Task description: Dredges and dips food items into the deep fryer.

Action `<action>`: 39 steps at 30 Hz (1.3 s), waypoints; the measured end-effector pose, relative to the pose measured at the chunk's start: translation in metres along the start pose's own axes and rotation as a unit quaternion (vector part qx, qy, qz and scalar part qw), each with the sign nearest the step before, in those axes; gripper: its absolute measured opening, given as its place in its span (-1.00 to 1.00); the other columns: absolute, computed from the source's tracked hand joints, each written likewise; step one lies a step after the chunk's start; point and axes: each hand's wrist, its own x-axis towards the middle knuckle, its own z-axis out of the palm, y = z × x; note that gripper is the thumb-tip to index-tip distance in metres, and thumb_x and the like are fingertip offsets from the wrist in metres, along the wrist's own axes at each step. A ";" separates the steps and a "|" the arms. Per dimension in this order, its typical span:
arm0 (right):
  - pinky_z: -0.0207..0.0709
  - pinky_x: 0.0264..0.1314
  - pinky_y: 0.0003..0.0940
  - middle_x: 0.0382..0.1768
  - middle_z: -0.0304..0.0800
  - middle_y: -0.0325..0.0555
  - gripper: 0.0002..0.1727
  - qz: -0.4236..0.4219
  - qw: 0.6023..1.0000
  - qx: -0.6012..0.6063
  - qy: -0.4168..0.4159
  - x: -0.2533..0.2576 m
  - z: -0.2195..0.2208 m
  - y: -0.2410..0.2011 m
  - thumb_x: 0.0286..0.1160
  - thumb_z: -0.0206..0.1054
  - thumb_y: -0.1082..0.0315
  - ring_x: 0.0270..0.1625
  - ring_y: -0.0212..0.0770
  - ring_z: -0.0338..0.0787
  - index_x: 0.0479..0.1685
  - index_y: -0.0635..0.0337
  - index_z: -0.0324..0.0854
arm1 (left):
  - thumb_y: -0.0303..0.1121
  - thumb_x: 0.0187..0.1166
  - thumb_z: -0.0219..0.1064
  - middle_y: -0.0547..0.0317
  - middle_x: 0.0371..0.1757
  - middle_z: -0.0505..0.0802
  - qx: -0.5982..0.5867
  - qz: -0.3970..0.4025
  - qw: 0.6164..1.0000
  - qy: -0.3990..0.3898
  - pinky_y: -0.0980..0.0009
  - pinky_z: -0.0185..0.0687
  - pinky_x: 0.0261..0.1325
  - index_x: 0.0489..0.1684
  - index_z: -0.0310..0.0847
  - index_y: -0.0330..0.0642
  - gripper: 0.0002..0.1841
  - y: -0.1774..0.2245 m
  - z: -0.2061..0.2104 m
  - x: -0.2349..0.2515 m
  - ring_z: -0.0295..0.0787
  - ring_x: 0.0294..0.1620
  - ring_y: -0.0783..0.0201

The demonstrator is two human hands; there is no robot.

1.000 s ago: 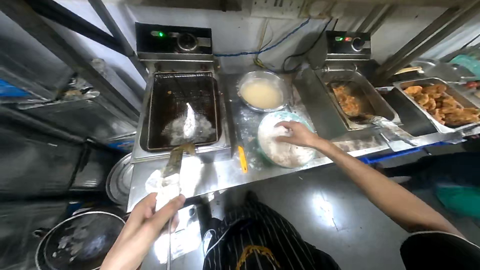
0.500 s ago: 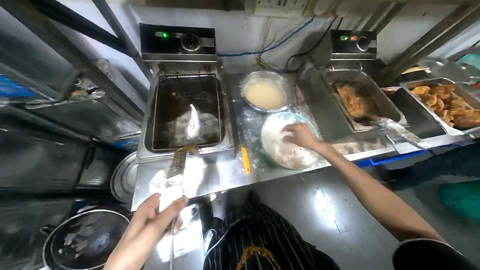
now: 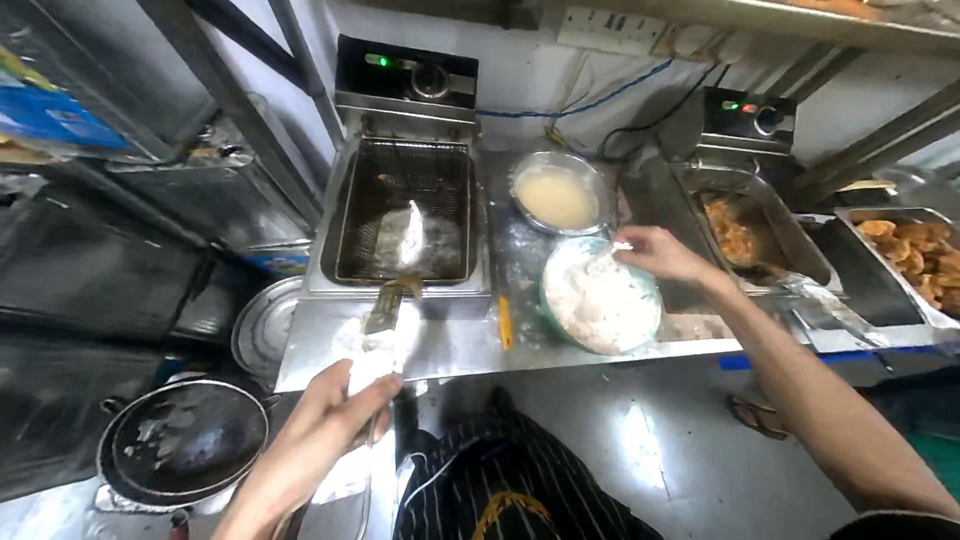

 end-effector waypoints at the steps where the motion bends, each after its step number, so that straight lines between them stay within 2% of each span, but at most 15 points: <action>1: 0.64 -0.18 -0.12 -0.32 0.78 -0.01 -0.83 0.003 0.999 0.031 -0.007 0.002 -0.001 0.000 0.49 0.44 0.46 -0.33 -0.20 0.73 -0.02 0.30 0.73 | -0.34 0.52 0.29 0.41 -0.69 0.69 0.002 -0.002 1.000 -0.001 0.69 0.35 -0.71 -0.20 0.54 -0.07 -0.93 0.000 -0.001 0.000 0.50 -0.77 0.57; 4: 0.62 -0.24 -0.33 -0.38 0.74 -0.10 -0.85 -0.003 0.996 0.087 -0.008 0.011 -0.010 -0.014 0.46 0.44 0.51 -0.38 -0.33 0.69 -0.05 0.32 0.70 | -0.36 0.51 0.30 0.40 -0.66 0.69 -0.005 -0.003 1.000 -0.002 0.68 0.35 -0.70 -0.19 0.54 -0.08 -0.93 0.001 -0.002 0.000 0.49 -0.76 0.56; 7: 0.73 -0.19 -0.36 -0.33 0.82 -0.10 -0.86 -0.033 0.994 0.099 -0.016 0.022 -0.025 -0.052 0.42 0.41 0.56 -0.34 -0.34 0.80 -0.08 0.30 0.72 | -0.35 0.52 0.30 0.41 -0.66 0.71 -0.003 -0.001 1.000 -0.011 0.69 0.31 -0.71 -0.19 0.54 -0.07 -0.93 0.003 -0.003 0.001 0.48 -0.77 0.58; 11: 0.77 -0.14 -0.35 -0.27 0.84 -0.13 -0.83 -0.084 0.991 0.092 -0.042 0.042 -0.049 -0.117 0.39 0.38 0.57 -0.29 -0.33 0.82 -0.07 0.29 0.73 | -0.36 0.57 0.30 0.39 -0.64 0.70 -0.013 -0.010 0.999 -0.027 0.67 0.36 -0.66 -0.15 0.55 -0.11 -0.93 0.006 -0.005 0.002 0.49 -0.74 0.57; 15: 0.77 -0.14 -0.46 -0.33 0.83 -0.28 -0.86 -0.156 0.979 0.111 -0.067 0.074 -0.049 -0.186 0.37 0.36 0.52 -0.32 -0.43 0.82 -0.14 0.19 0.71 | -0.33 0.62 0.31 0.39 -0.61 0.71 -0.013 -0.011 0.999 -0.042 0.64 0.39 -0.62 -0.14 0.56 -0.12 -0.91 0.004 -0.009 0.003 0.51 -0.71 0.55; 20: 0.79 -0.11 -0.37 -0.26 0.83 -0.17 -0.84 -0.192 0.964 0.111 -0.148 0.126 0.001 -0.256 0.39 0.41 0.54 -0.29 -0.35 0.82 -0.08 0.28 0.72 | -0.32 0.62 0.32 0.39 -0.58 0.70 -0.021 -0.017 0.998 -0.051 0.63 0.39 -0.60 -0.11 0.52 -0.13 -0.88 0.005 -0.010 0.005 0.51 -0.69 0.55; 24: 0.81 -0.08 -0.23 -0.29 0.82 0.01 -0.86 -0.184 0.948 0.036 -0.257 0.172 0.064 -0.268 0.42 0.43 0.57 -0.30 -0.21 0.84 -0.09 0.38 0.74 | -0.30 0.63 0.32 0.37 -0.56 0.71 -0.034 -0.009 0.997 -0.066 0.61 0.40 -0.60 -0.09 0.54 -0.11 -0.88 0.005 -0.012 0.006 0.52 -0.67 0.53; 28: 0.77 -0.04 -0.07 -0.27 0.86 0.10 -0.84 -0.158 0.927 -0.125 -0.315 0.200 0.107 -0.265 0.48 0.44 0.49 -0.30 -0.08 0.86 -0.06 0.37 0.77 | -0.28 0.63 0.32 0.36 -0.56 0.71 -0.023 -0.010 0.997 -0.067 0.59 0.42 -0.59 -0.10 0.54 -0.10 -0.87 0.006 -0.014 0.004 0.53 -0.67 0.51; 31: 0.65 0.06 0.19 -0.20 0.86 0.15 -0.82 -0.163 0.895 -0.313 -0.271 0.219 0.132 -0.260 0.45 0.48 0.35 -0.12 0.13 0.84 -0.11 0.27 0.81 | -0.27 0.62 0.33 0.34 -0.56 0.71 -0.022 -0.017 0.998 -0.064 0.56 0.46 -0.57 -0.09 0.54 -0.11 -0.86 0.006 -0.012 0.004 0.56 -0.67 0.48; 33: 0.59 0.10 0.36 -0.13 0.82 0.23 -0.84 -0.166 0.879 -0.393 -0.212 0.225 0.145 -0.256 0.41 0.48 0.36 0.06 0.30 0.79 -0.20 0.28 0.79 | -0.30 0.62 0.32 0.35 -0.57 0.71 -0.022 -0.018 0.998 -0.061 0.58 0.47 -0.58 -0.08 0.53 -0.12 -0.86 0.008 -0.011 0.004 0.56 -0.67 0.49; 36: 0.59 0.06 0.34 -0.06 0.81 0.30 -0.87 -0.158 0.886 -0.418 -0.125 0.212 0.142 -0.267 0.45 0.40 0.51 0.11 0.36 0.78 -0.12 0.35 0.76 | -0.32 0.60 0.32 0.36 -0.59 0.71 -0.021 -0.011 0.999 -0.049 0.59 0.47 -0.60 -0.07 0.52 -0.13 -0.86 0.009 -0.010 0.003 0.57 -0.68 0.49; 39: 0.61 0.02 0.31 -0.09 0.81 0.29 -0.86 -0.177 0.899 -0.398 -0.040 0.188 0.110 -0.278 0.45 0.35 0.56 0.07 0.35 0.80 -0.08 0.35 0.74 | -0.33 0.56 0.32 0.37 -0.64 0.71 -0.008 0.000 0.999 -0.031 0.59 0.45 -0.65 -0.09 0.53 -0.15 -0.86 0.008 -0.008 0.003 0.55 -0.73 0.50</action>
